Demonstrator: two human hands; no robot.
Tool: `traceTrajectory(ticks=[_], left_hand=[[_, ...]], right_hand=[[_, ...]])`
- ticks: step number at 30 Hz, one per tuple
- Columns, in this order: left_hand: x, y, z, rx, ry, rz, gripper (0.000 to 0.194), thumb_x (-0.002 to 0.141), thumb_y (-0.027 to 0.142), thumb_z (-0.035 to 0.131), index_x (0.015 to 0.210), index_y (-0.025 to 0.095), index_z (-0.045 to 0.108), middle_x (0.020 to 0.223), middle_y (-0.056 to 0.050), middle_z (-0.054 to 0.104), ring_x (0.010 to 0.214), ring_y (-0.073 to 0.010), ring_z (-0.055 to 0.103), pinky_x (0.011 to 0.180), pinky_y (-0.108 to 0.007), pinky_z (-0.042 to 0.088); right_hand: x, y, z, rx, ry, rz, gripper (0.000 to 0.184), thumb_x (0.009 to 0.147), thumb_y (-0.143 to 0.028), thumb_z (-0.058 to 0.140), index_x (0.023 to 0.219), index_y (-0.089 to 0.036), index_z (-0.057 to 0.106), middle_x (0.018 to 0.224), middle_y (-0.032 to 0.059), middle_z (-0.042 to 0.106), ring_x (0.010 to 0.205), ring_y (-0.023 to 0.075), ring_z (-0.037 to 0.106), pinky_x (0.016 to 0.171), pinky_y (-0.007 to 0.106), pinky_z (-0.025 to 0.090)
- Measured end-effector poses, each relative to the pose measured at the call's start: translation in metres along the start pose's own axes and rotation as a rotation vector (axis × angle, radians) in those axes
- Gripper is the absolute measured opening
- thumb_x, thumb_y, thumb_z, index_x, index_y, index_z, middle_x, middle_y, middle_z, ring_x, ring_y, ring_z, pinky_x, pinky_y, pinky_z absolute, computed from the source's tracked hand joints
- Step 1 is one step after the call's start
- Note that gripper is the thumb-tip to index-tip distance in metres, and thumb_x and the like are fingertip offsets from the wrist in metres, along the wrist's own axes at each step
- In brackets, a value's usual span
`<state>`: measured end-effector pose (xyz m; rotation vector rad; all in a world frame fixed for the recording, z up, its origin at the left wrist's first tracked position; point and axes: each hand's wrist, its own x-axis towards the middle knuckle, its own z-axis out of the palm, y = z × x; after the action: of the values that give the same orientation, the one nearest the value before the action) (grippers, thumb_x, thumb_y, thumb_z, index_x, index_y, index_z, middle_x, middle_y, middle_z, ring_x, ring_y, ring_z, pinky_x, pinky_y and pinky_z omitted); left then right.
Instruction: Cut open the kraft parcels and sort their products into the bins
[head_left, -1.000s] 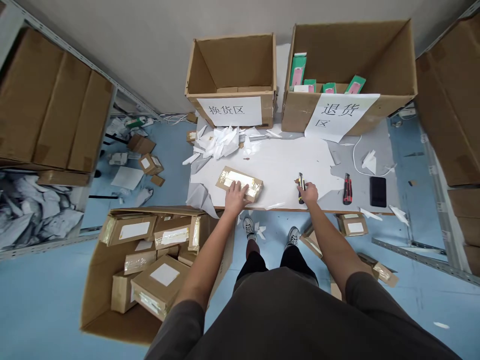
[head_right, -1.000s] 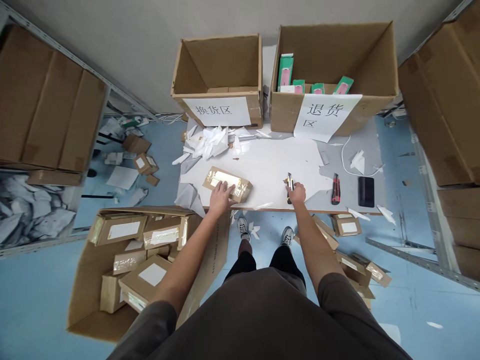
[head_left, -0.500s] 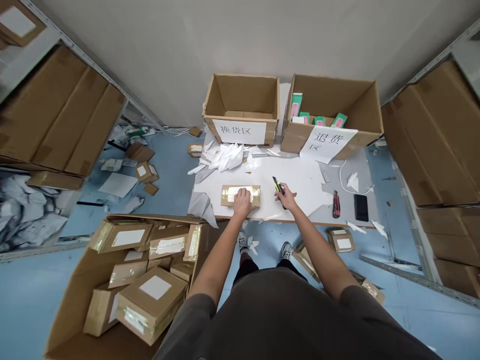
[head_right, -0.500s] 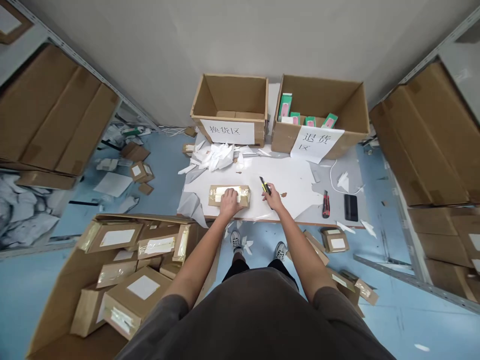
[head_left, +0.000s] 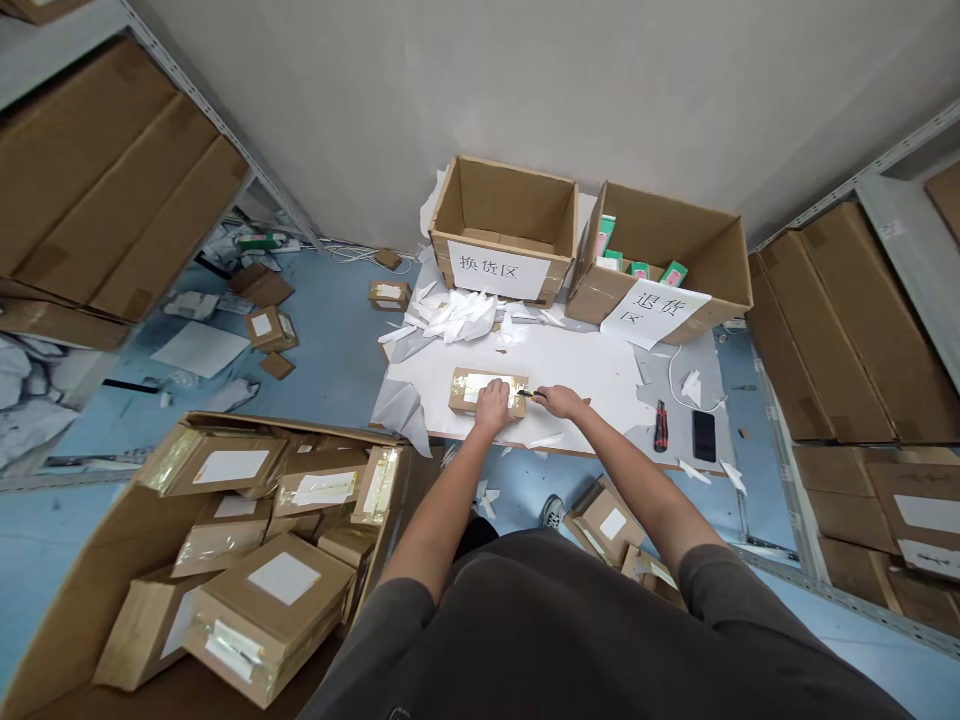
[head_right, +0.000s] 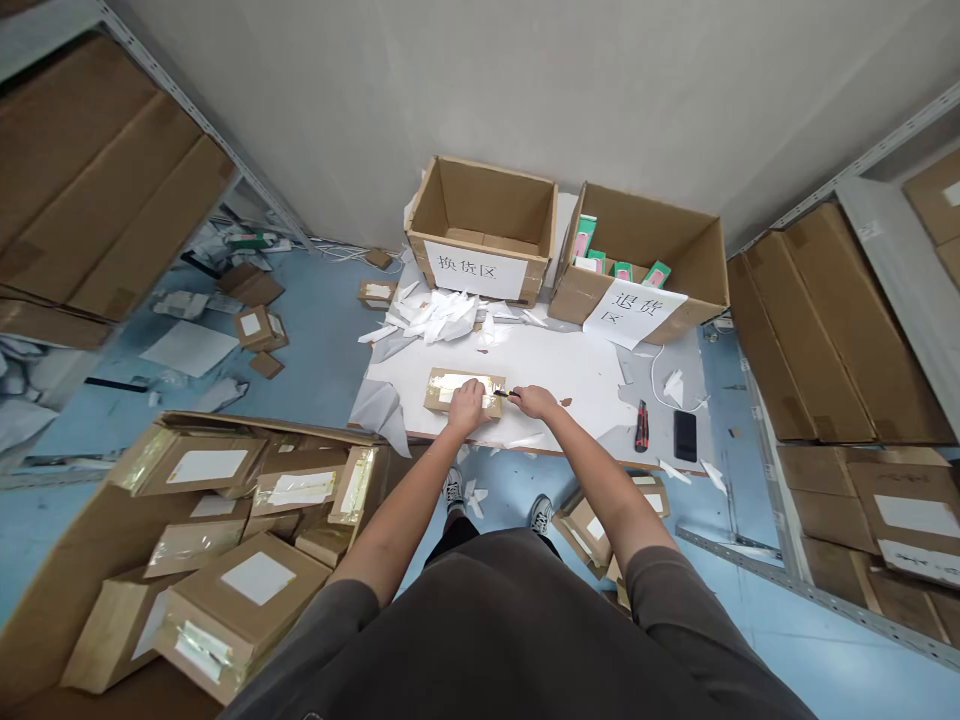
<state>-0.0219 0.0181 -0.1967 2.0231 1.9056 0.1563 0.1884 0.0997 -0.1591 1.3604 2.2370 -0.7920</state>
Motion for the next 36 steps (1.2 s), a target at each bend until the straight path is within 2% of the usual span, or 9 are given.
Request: traceTrajectory(ticks=[4,10,16,20,23,30,36], left_hand=[[-0.003,0.000,0.004,-0.007,0.009,-0.001,0.068,0.069,0.024,0.092,0.123,0.021,0.051,0.130,-0.014,0.056,0.125,-0.0342,0.053,0.103,-0.043,0.043],[-0.002,0.000,0.005,0.003,0.006,0.010,0.068,0.069,0.025,0.092,0.122,0.023,0.049,0.130,-0.013,0.056,0.126,-0.0328,0.053,0.104,-0.042,0.043],[-0.001,-0.001,0.005,0.013,-0.014,0.029,0.066,0.069,0.020,0.089,0.122,0.022,0.049,0.131,-0.014,0.056,0.127,-0.0333,0.053,0.105,-0.044,0.043],[-0.002,-0.003,0.008,0.047,-0.013,0.054,0.067,0.069,0.021,0.090,0.122,0.022,0.049,0.133,-0.014,0.055,0.129,-0.0323,0.052,0.107,-0.043,0.042],[-0.001,-0.004,0.008,0.068,-0.018,0.054,0.065,0.071,0.023,0.089,0.122,0.023,0.049,0.132,-0.013,0.056,0.128,-0.0322,0.053,0.106,-0.043,0.044],[0.002,-0.004,0.005,0.106,-0.039,0.056,0.068,0.069,0.022,0.090,0.122,0.021,0.049,0.132,-0.015,0.055,0.125,-0.0333,0.056,0.103,-0.043,0.045],[0.000,-0.005,0.004,0.090,-0.036,0.057,0.069,0.067,0.022,0.093,0.120,0.021,0.049,0.131,-0.014,0.055,0.123,-0.0327,0.058,0.101,-0.041,0.047]], right_hand=[[0.004,0.008,0.006,0.058,-0.042,-0.027,0.040,0.111,-0.049,0.044,0.115,-0.022,0.073,0.112,0.0119,0.076,0.100,0.0264,0.068,0.073,0.028,0.041],[0.003,0.011,0.021,0.237,-0.067,-0.050,0.042,0.112,-0.047,0.041,0.102,-0.019,0.071,0.092,0.0072,0.076,0.084,0.0209,0.066,0.070,0.026,0.041],[-0.001,0.009,0.030,0.179,0.032,-0.063,0.037,0.113,-0.043,0.042,0.107,-0.020,0.071,0.106,0.0095,0.077,0.095,0.0218,0.067,0.072,0.024,0.039],[0.001,0.008,0.034,0.209,-0.026,-0.085,0.039,0.113,-0.043,0.043,0.102,-0.019,0.071,0.100,0.0089,0.077,0.088,0.0209,0.067,0.071,0.024,0.039],[0.000,0.009,0.036,0.211,0.001,-0.072,0.039,0.113,-0.042,0.041,0.105,-0.019,0.071,0.101,0.0089,0.077,0.090,0.0214,0.067,0.072,0.025,0.039],[-0.006,0.014,0.022,0.124,0.061,0.007,0.044,0.112,-0.052,0.039,0.119,-0.023,0.071,0.111,0.0143,0.076,0.101,0.0295,0.069,0.074,0.030,0.042],[-0.002,0.005,0.015,0.058,0.020,-0.087,0.040,0.111,-0.048,0.044,0.121,-0.022,0.072,0.112,0.0166,0.076,0.106,0.0318,0.070,0.079,0.032,0.045]])
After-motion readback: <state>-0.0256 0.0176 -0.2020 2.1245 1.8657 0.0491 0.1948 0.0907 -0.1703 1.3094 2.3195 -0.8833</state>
